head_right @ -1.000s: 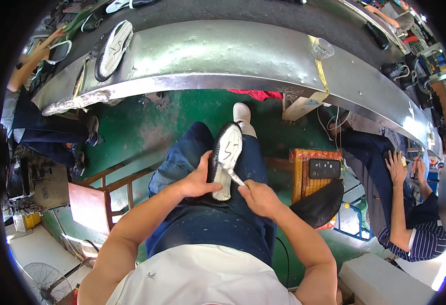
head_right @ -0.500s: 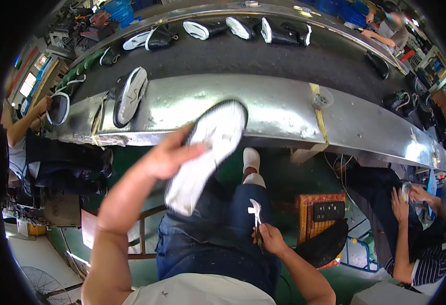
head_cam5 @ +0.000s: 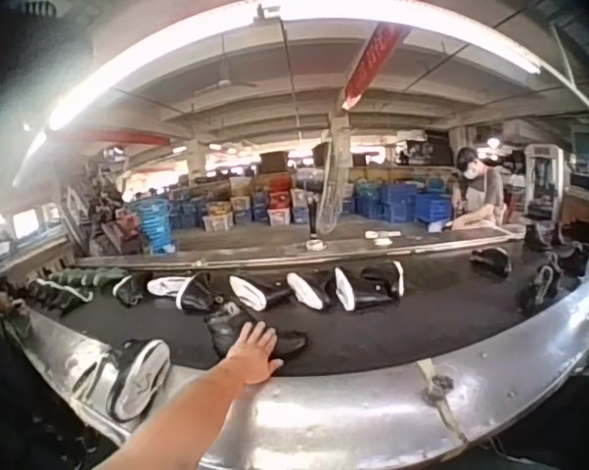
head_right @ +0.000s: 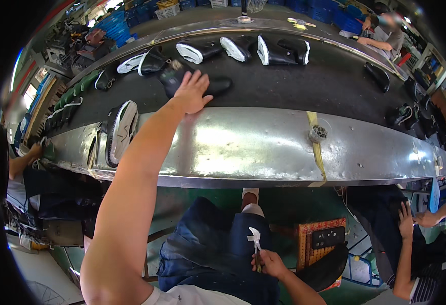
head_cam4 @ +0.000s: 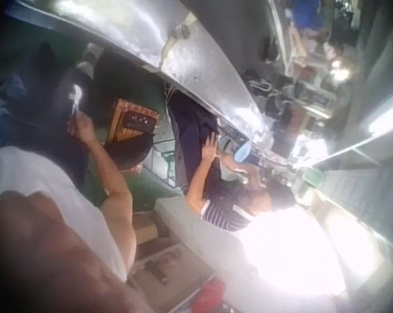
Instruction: Trim and prepare the edges and soles of shoe components using manual tools during assembly.
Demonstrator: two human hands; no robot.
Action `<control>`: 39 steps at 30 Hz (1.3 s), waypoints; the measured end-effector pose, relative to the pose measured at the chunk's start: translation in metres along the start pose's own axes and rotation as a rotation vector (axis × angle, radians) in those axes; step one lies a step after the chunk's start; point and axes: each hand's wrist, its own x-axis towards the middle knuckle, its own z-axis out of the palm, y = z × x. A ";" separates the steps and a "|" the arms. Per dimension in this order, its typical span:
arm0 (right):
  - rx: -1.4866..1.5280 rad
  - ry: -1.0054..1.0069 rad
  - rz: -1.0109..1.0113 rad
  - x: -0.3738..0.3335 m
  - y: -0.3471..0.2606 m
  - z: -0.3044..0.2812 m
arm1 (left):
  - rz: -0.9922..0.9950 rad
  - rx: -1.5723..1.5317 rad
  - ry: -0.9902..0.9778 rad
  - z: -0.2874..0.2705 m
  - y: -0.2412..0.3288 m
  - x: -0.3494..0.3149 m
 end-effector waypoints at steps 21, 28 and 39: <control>-0.067 0.030 0.002 0.003 0.003 0.015 | -0.720 -1.124 0.216 -0.010 -0.121 -0.320; 0.121 0.181 -0.029 -0.005 0.021 0.024 | -0.207 -1.849 0.055 -0.035 0.040 -0.454; 0.162 0.298 -0.086 -0.014 -0.004 0.042 | 0.209 -1.168 -0.626 -0.014 0.192 -0.479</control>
